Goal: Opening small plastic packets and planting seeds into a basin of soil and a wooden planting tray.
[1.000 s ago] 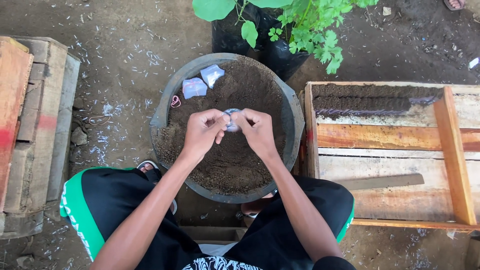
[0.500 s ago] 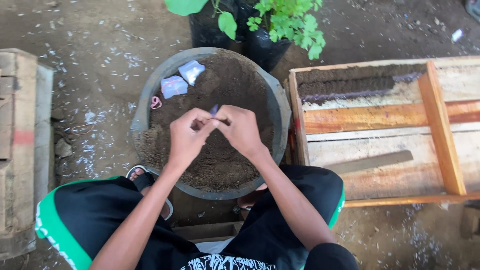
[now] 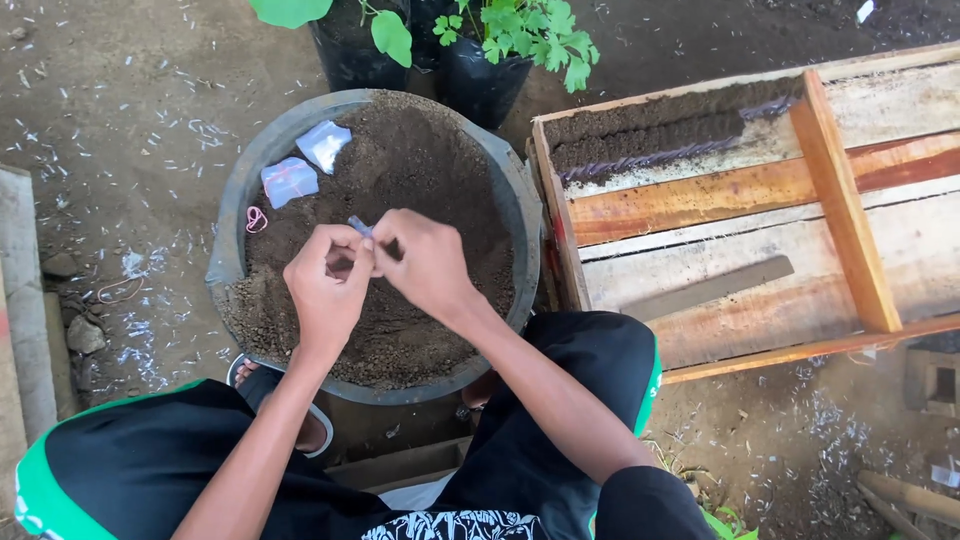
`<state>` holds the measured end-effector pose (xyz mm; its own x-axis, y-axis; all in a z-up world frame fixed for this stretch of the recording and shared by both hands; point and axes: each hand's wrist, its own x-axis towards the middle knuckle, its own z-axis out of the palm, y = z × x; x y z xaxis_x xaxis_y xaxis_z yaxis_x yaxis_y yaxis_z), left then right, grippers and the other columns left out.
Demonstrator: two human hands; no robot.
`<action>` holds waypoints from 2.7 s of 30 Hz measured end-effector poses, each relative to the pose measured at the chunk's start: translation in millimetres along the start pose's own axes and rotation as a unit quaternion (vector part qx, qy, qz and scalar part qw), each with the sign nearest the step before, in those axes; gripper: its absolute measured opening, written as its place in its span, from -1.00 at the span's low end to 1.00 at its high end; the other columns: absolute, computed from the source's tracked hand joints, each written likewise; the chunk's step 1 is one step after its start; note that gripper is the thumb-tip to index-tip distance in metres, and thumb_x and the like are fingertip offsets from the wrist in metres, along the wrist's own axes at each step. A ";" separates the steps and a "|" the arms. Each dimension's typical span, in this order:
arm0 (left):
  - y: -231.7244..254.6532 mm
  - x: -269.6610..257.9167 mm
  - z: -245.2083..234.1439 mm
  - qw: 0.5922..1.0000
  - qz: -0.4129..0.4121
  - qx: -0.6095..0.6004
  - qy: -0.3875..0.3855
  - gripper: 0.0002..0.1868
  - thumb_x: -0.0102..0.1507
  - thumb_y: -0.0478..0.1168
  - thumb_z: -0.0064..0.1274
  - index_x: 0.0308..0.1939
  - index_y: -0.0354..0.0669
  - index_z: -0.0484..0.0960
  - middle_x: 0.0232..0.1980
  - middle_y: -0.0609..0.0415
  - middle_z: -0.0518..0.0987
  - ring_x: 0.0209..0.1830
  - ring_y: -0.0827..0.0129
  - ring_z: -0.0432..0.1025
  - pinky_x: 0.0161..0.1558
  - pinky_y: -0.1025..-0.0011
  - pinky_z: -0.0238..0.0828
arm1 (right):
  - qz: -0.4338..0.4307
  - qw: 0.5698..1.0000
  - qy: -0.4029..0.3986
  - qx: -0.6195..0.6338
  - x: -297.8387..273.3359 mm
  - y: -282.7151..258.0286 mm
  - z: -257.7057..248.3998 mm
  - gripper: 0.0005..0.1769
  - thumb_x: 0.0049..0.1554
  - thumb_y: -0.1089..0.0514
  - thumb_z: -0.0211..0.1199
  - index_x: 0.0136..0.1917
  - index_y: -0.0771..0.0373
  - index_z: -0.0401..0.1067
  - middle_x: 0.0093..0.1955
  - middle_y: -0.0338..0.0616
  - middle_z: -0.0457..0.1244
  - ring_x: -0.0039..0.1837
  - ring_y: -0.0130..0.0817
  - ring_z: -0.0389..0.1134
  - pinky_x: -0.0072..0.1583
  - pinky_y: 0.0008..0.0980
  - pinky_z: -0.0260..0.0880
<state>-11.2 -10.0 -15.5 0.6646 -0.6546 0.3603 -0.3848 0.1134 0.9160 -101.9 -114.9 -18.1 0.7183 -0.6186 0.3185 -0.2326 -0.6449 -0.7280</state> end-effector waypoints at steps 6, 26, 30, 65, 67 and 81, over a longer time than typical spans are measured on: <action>-10.8 -4.5 1.8 0.998 -0.032 0.048 -0.003 -0.87 0.34 -0.58 -0.08 -0.31 -0.45 0.44 -0.47 -0.16 0.56 -0.57 0.20 0.55 -0.56 0.38 0.57 | 0.019 0.999 0.020 0.033 -6.8 -2.1 2.1 -0.88 0.09 0.23 0.24 -0.20 0.16 0.30 -0.38 -0.18 0.32 -0.35 -0.20 0.37 -0.26 -0.26 0.37; -72.2 -22.4 5.2 0.963 0.097 0.246 -0.047 -0.88 0.26 -0.45 0.05 -0.20 -0.16 0.53 -0.49 0.08 0.45 -0.52 0.20 0.48 -0.59 0.35 0.45 | 0.048 0.992 -0.092 -0.076 4.1 20.4 6.6 -0.82 -0.01 0.24 0.23 -0.26 0.10 0.23 -0.48 -0.11 0.25 -0.33 0.07 0.38 -0.23 0.02 0.34; -74.3 -20.2 -6.2 0.993 -0.015 0.109 -0.049 -0.92 0.32 -0.50 0.00 -0.27 -0.35 0.53 -0.48 -0.10 0.51 -0.55 0.27 0.52 -0.62 0.50 0.54 | 0.052 0.992 -0.114 0.015 3.5 34.8 21.1 -0.79 -0.07 0.26 0.32 -0.28 0.10 0.29 -0.48 -0.24 0.29 -0.33 -0.14 0.41 -0.20 -0.22 0.39; -140.9 -25.7 13.9 0.963 -0.145 0.184 -0.131 -0.91 0.16 -0.46 0.07 -0.45 -0.36 0.50 -0.56 -0.19 0.46 -0.59 0.07 0.48 -0.71 0.27 0.49 | 0.213 0.950 -0.227 0.028 18.8 22.0 12.5 -0.85 -0.10 0.24 0.31 -0.21 0.08 0.60 -0.42 -0.13 0.37 -0.26 -0.30 0.44 -0.16 -0.32 0.41; -130.9 -24.1 14.8 0.962 -0.157 0.179 -0.135 -0.94 0.14 -0.47 0.08 -0.42 -0.38 0.52 -0.55 -0.24 0.47 -0.60 0.01 0.48 -0.71 0.23 0.48 | 0.189 0.956 -0.223 0.033 15.9 17.1 9.8 -0.85 -0.03 0.27 0.32 -0.15 0.14 0.60 -0.32 -0.03 0.41 -0.16 -0.11 0.50 -0.13 -0.20 0.43; -63.9 -6.2 -16.0 0.962 -0.265 0.005 -0.066 -0.87 0.20 -0.48 0.00 -0.39 -0.37 0.65 -0.60 -0.25 0.56 -0.70 0.26 0.53 -0.63 0.51 0.59 | 0.007 0.962 -0.258 -0.091 -0.1 20.0 19.8 -0.75 -0.04 0.25 0.40 -0.05 0.11 0.52 0.15 -0.11 0.37 0.20 -0.03 0.40 0.17 -0.06 0.46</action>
<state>19.6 -1.2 -73.5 0.6816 -0.7085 -0.1828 -0.0208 -0.2685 0.9631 -93.6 -118.9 -44.7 0.9331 -0.3529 -0.0694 -0.3223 -0.7347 -0.5969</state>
